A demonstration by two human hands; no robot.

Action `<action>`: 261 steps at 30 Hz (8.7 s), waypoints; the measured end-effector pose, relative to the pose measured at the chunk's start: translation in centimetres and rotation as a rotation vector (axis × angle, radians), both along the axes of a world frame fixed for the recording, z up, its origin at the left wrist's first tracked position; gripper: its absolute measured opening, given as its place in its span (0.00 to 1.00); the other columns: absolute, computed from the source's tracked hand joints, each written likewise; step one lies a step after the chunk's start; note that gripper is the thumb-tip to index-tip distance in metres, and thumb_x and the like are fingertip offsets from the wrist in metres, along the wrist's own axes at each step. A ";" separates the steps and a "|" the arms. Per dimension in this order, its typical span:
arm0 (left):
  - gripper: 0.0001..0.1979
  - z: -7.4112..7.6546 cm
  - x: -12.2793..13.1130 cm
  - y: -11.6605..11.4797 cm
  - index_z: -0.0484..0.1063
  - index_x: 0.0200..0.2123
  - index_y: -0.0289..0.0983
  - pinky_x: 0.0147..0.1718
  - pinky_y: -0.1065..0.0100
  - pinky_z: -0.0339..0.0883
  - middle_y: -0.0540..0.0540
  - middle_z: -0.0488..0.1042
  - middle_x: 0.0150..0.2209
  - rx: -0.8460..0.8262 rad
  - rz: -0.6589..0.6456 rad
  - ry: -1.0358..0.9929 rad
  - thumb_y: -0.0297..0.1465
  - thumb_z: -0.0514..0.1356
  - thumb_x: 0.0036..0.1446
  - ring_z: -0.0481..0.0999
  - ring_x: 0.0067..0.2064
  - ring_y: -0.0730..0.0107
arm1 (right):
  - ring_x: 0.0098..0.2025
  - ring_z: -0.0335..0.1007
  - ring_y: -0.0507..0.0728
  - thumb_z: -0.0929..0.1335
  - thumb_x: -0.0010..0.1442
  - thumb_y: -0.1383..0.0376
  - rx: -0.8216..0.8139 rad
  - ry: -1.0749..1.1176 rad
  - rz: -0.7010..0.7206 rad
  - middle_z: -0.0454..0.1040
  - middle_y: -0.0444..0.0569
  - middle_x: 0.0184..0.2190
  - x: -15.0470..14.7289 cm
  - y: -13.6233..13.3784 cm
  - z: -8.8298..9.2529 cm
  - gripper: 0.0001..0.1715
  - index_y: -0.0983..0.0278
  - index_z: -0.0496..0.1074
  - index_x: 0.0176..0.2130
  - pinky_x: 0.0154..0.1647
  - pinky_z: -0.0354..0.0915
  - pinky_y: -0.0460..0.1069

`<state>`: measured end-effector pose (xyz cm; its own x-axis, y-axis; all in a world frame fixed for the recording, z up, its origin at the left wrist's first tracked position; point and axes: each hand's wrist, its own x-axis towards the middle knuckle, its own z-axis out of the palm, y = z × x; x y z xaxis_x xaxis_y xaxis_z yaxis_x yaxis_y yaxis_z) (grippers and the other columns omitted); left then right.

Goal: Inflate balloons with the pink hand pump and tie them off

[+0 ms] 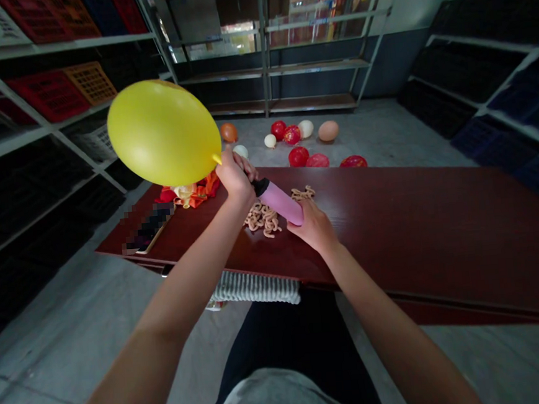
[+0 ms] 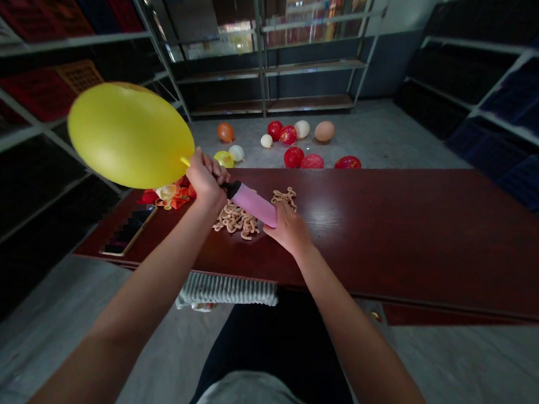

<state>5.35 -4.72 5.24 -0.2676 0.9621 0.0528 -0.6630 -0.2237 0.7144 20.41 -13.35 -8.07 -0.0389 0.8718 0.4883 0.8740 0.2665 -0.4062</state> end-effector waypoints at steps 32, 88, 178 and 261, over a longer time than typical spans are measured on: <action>0.20 3.1 -12.0 0.0 0.47 0.20 0.39 0.13 0.71 0.48 0.55 0.50 0.13 -0.094 0.152 -0.036 0.29 0.51 0.63 0.51 0.11 0.76 | 0.37 0.79 0.58 0.70 0.57 0.59 0.268 -0.260 0.030 0.81 0.52 0.39 -1.0 -0.7 -0.7 0.22 0.64 0.72 0.50 0.37 0.67 0.49; 0.19 5.2 -9.7 -1.1 0.43 0.24 0.41 0.18 0.69 0.46 0.53 0.45 0.18 0.022 0.125 0.071 0.30 0.45 0.68 0.46 0.17 0.73 | 0.43 0.77 0.61 0.70 0.58 0.52 0.129 -0.169 -0.055 0.78 0.56 0.49 -0.4 -1.0 0.2 0.29 0.64 0.69 0.54 0.41 0.69 0.53; 0.19 -0.3 -1.4 -2.4 0.49 0.21 0.40 0.17 0.68 0.50 0.54 0.48 0.18 -0.038 0.004 0.100 0.32 0.48 0.66 0.48 0.14 0.74 | 0.35 0.78 0.61 0.69 0.58 0.48 0.131 -0.191 -0.096 0.81 0.56 0.40 -0.6 -1.0 0.2 0.29 0.65 0.72 0.50 0.31 0.65 0.50; 0.26 8.3 -1.1 -1.8 0.46 0.19 0.40 0.17 0.68 0.42 0.54 0.47 0.14 0.167 -0.117 0.079 0.37 0.51 0.69 0.44 0.14 0.74 | 0.37 0.80 0.65 0.66 0.59 0.42 0.125 0.008 -0.093 0.80 0.59 0.42 0.3 -0.6 -0.3 0.38 0.67 0.68 0.55 0.36 0.72 0.55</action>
<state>4.25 -6.54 13.57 -0.1432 0.9624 0.2309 -0.6350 -0.2682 0.7244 20.74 -13.93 -8.41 0.0440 0.8036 0.5935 0.8942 0.2333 -0.3821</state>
